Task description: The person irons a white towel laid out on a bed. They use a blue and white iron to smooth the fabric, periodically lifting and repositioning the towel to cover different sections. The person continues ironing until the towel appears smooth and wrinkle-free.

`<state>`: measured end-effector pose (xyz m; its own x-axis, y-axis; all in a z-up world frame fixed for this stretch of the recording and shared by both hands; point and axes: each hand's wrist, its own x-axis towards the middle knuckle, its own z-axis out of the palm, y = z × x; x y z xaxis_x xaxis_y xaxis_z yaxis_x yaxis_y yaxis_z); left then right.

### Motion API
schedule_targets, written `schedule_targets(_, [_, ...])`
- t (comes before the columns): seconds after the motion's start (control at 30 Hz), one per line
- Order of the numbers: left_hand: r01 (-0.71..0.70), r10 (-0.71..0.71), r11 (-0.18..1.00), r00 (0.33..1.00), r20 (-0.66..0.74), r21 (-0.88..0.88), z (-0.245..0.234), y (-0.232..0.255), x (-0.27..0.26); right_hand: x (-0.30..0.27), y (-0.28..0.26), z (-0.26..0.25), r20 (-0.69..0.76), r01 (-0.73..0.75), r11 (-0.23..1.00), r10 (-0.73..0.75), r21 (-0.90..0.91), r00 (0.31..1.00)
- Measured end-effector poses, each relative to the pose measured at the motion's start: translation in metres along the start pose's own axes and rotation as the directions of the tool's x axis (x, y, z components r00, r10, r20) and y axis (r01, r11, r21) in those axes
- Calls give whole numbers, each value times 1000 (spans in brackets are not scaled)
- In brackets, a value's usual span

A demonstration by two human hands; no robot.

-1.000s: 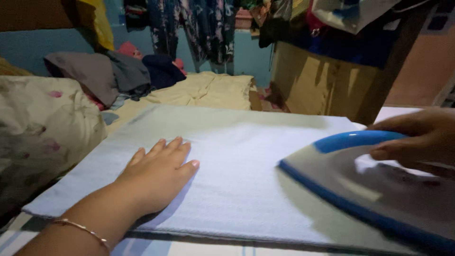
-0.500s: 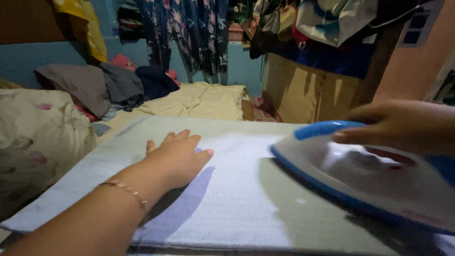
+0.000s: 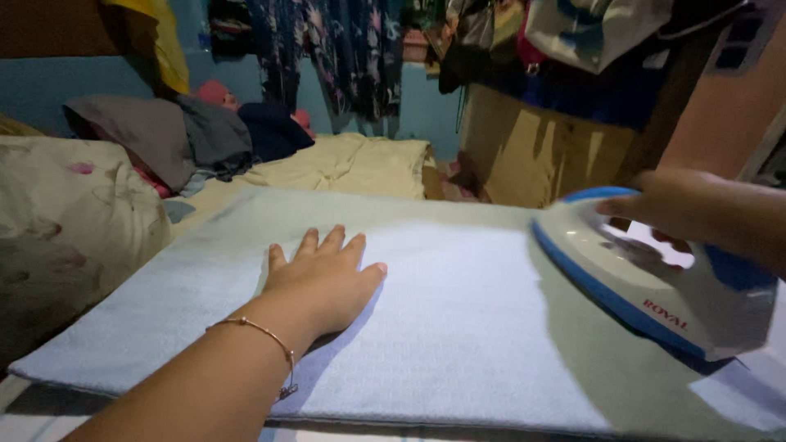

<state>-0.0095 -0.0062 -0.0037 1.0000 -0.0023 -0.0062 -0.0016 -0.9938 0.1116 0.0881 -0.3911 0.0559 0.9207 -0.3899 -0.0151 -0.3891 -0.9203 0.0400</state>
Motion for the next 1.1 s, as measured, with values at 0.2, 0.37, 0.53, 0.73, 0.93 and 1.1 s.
schedule_targets(0.2, [0, 0, 1000, 1000, -13, -30, 2, 0, -4, 28, 21, 6, 30, -165, 971, 163, 171, 986])
schedule_targets(0.37, [11, -11, 999, 1000, 4, -35, -3, 0, -8, -40, -5, -24, 78, 53, 937, -85, 347, 993])
schedule_targets(0.53, [-3, 3, 999, 1000, -20, -37, 4, -4, -4, -80, -61, -39, 132, 309, 810, -422, 498, 897])
schedule_targets(0.73, [1, -1, 999, 1000, -15, -38, 3, -5, -4, -85, -86, -33, 20, 338, 896, -358, 289, 933])
schedule_targets(0.93, [5, -4, 999, 1000, 13, -34, 2, -3, -3, 2, -21, -10, -36, 171, 980, -168, 99, 985])
schedule_targets(1.1, [11, -12, 997, 1000, -14, -77, 4, -3, -2, 18, 8, -7, -18, 55, 966, -52, 252, 999])
